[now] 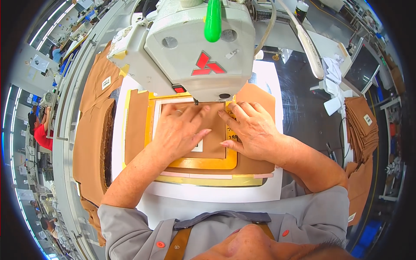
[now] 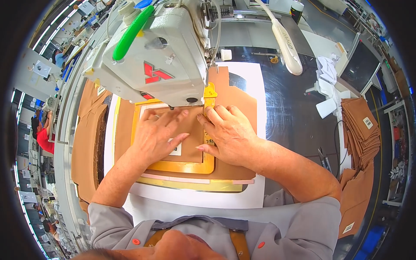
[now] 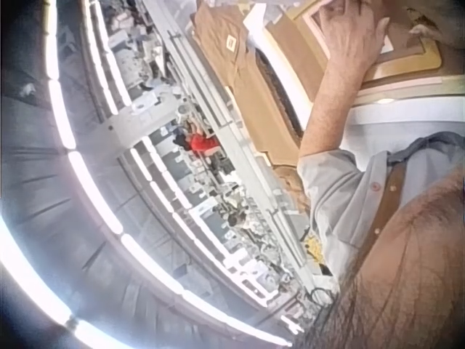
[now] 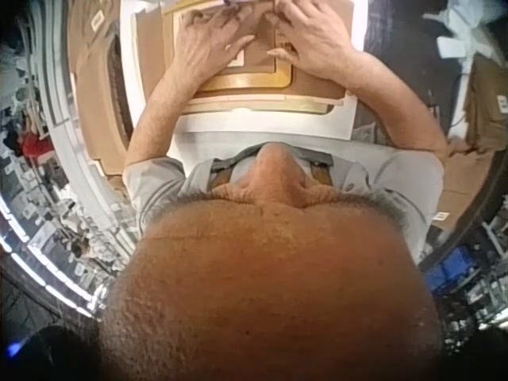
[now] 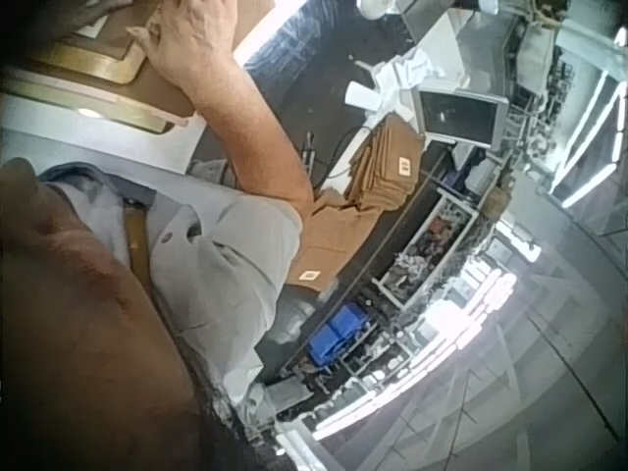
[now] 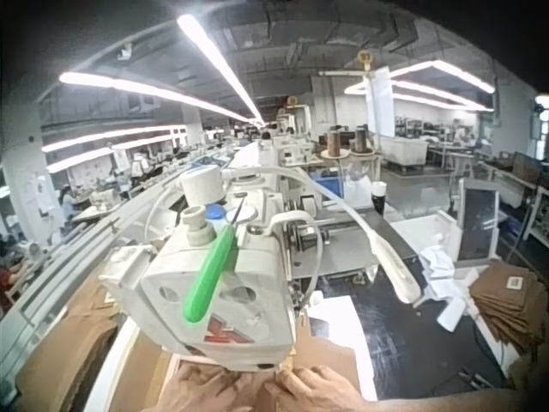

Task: Operator uses an industrial programmable sewing machine to attach labels and stitch leather panels for bags.

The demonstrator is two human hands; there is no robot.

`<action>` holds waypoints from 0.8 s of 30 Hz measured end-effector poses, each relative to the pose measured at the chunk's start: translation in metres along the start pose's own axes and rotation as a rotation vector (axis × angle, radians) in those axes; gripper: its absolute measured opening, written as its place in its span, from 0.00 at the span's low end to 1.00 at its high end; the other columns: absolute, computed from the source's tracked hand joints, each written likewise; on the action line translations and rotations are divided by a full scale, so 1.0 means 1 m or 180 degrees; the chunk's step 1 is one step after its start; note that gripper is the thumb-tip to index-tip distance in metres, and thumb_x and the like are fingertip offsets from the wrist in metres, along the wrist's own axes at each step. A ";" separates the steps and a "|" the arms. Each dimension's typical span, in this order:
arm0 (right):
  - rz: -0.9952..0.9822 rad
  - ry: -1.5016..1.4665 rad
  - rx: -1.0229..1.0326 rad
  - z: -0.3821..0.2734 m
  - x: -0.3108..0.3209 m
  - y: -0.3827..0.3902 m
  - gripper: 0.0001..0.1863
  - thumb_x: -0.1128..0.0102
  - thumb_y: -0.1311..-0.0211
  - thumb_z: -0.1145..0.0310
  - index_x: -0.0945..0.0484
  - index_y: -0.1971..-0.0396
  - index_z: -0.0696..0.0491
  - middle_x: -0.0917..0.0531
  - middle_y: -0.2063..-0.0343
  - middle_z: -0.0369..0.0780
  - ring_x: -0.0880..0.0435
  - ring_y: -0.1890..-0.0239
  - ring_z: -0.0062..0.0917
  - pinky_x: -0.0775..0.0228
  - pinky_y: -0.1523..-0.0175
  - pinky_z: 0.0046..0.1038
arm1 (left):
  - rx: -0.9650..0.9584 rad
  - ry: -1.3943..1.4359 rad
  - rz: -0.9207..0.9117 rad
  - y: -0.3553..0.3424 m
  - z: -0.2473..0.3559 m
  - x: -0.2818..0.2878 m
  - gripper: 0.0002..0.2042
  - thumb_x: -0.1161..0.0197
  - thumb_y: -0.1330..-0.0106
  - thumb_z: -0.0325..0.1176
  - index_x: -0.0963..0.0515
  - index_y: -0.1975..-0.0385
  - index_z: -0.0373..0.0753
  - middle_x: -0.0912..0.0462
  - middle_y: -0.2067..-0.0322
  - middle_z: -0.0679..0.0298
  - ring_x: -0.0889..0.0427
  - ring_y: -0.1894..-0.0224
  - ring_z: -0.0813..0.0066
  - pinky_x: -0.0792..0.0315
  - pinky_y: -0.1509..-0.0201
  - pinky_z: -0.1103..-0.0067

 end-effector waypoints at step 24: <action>0.0129 -0.0762 0.1177 -0.027 0.014 0.014 0.08 0.34 0.51 0.66 0.19 0.71 0.51 0.21 0.66 0.36 0.20 0.58 0.26 0.30 0.50 0.32 | -0.0369 0.1091 0.0175 -0.012 0.003 -0.024 0.45 0.27 0.54 0.53 0.31 0.32 0.44 0.29 0.32 0.60 0.29 0.34 0.54 0.39 0.34 0.60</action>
Point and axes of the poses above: each hand's wrist, its own y-axis away from the middle knuckle, its own x-axis out of the back of the hand, z = x × y, the point moved 3 cm from there along -y, towards the middle knuckle
